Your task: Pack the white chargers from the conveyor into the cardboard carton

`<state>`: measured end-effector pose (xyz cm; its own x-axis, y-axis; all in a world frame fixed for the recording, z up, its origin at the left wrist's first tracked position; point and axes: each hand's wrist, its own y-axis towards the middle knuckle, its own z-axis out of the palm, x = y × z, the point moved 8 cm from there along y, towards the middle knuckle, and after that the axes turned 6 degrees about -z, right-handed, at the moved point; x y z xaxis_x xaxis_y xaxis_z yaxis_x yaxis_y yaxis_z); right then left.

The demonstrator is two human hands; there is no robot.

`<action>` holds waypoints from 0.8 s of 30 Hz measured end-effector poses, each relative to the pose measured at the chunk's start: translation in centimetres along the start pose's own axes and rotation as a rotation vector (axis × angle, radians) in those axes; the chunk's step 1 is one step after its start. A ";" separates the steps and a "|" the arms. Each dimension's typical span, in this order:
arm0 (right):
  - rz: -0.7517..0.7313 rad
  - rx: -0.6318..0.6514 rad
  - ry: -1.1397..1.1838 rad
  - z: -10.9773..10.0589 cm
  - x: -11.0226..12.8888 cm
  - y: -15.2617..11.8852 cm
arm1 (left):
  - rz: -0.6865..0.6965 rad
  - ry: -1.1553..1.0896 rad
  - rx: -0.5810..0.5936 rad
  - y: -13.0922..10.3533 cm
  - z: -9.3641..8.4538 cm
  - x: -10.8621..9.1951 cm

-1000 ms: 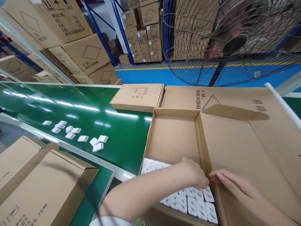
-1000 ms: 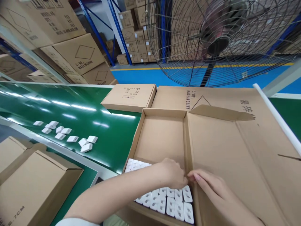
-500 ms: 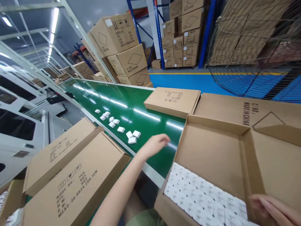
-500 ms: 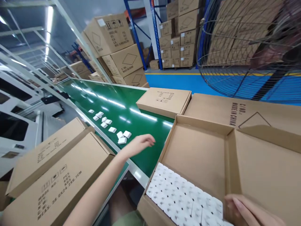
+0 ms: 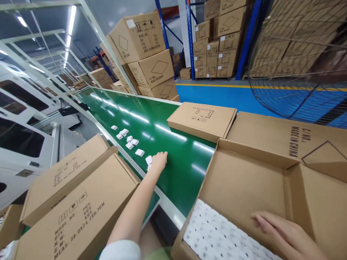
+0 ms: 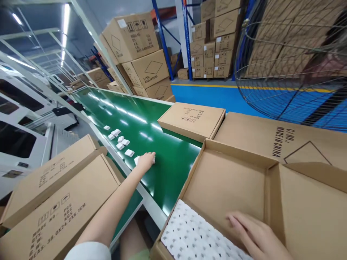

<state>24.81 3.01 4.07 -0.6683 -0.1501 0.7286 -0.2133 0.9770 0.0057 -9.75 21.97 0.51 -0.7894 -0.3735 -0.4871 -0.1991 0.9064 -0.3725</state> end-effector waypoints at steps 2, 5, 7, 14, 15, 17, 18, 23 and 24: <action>-0.008 0.135 0.105 1.2 1.4 0.7 | 0.009 -0.105 0.073 -1.5 1.6 -2.3; -0.008 0.160 0.186 1.7 2.0 0.8 | 0.019 -0.367 0.285 -6.7 5.7 -6.0; -0.008 0.089 0.197 1.3 1.7 0.6 | -0.184 -1.008 0.658 -11.8 9.8 -7.8; 0.024 -0.265 0.250 -3.0 0.8 -0.3 | -0.314 -1.350 1.125 -19.7 14.1 -11.6; 0.001 -0.298 0.228 -3.9 1.2 -0.5 | -0.223 -1.302 1.124 -19.7 14.1 -12.5; -0.038 -0.404 0.162 -6.2 2.2 -1.3 | 0.027 -1.104 1.104 -20.3 14.3 -14.6; -0.048 -0.468 0.119 -7.5 2.7 -1.8 | 0.168 -0.943 1.094 -21.0 14.6 -15.6; -0.130 -0.604 -0.142 -11.0 6.3 -4.2 | 0.828 -0.149 1.016 -26.1 18.3 -19.0; -0.175 -0.585 -0.192 -10.9 7.1 -4.5 | 0.933 -0.067 0.971 -26.8 18.9 -19.2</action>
<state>28.79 -0.80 16.66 -0.7860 -0.2868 0.5476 0.0571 0.8484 0.5263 21.72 1.11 4.94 -0.3681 0.2671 -0.8906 0.9029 0.3314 -0.2738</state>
